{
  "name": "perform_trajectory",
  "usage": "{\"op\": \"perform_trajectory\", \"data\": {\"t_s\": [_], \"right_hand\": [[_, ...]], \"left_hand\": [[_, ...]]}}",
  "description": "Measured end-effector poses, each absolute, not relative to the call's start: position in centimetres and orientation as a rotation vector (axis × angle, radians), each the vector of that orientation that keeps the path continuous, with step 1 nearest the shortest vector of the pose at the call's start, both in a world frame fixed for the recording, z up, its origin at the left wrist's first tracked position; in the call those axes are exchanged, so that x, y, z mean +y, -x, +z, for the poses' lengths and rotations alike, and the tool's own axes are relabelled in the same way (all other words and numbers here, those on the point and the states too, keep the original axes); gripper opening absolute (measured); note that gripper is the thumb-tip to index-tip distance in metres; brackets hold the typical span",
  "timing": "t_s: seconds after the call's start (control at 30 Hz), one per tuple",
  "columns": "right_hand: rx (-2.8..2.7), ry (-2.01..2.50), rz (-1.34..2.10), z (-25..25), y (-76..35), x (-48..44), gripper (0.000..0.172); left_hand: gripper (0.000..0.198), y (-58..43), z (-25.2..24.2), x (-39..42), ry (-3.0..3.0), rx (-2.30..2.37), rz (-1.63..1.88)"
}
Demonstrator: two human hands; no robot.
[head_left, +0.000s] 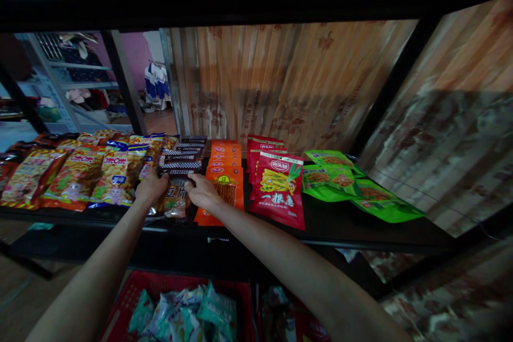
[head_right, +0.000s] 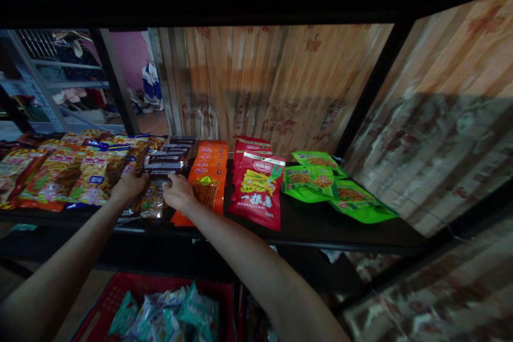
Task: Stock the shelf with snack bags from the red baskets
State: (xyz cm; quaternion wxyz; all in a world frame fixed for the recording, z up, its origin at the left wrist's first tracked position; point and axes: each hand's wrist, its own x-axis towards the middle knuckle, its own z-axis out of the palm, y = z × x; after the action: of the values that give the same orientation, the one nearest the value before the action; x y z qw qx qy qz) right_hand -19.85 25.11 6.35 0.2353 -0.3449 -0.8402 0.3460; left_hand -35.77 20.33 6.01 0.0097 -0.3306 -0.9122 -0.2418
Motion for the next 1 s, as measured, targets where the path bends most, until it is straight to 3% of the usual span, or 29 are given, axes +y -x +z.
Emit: {"op": "perform_trajectory", "data": {"t_s": [0.33,0.7,1.0], "right_hand": [[-2.337,0.983,0.924,6.2,20.1,24.5,0.048],[-2.300,0.965,0.889,6.9,19.0,23.7,0.046],[-2.138,0.849,0.764,6.2,14.3,23.2,0.038]], "left_hand": [[0.053,34.9,6.6,20.0,1.066,-2.845,-0.695],[0.050,32.8,6.5,18.3,1.203,-2.421,-0.649],[0.040,28.0,7.6,18.3,1.458,-1.990,-1.009]]}}
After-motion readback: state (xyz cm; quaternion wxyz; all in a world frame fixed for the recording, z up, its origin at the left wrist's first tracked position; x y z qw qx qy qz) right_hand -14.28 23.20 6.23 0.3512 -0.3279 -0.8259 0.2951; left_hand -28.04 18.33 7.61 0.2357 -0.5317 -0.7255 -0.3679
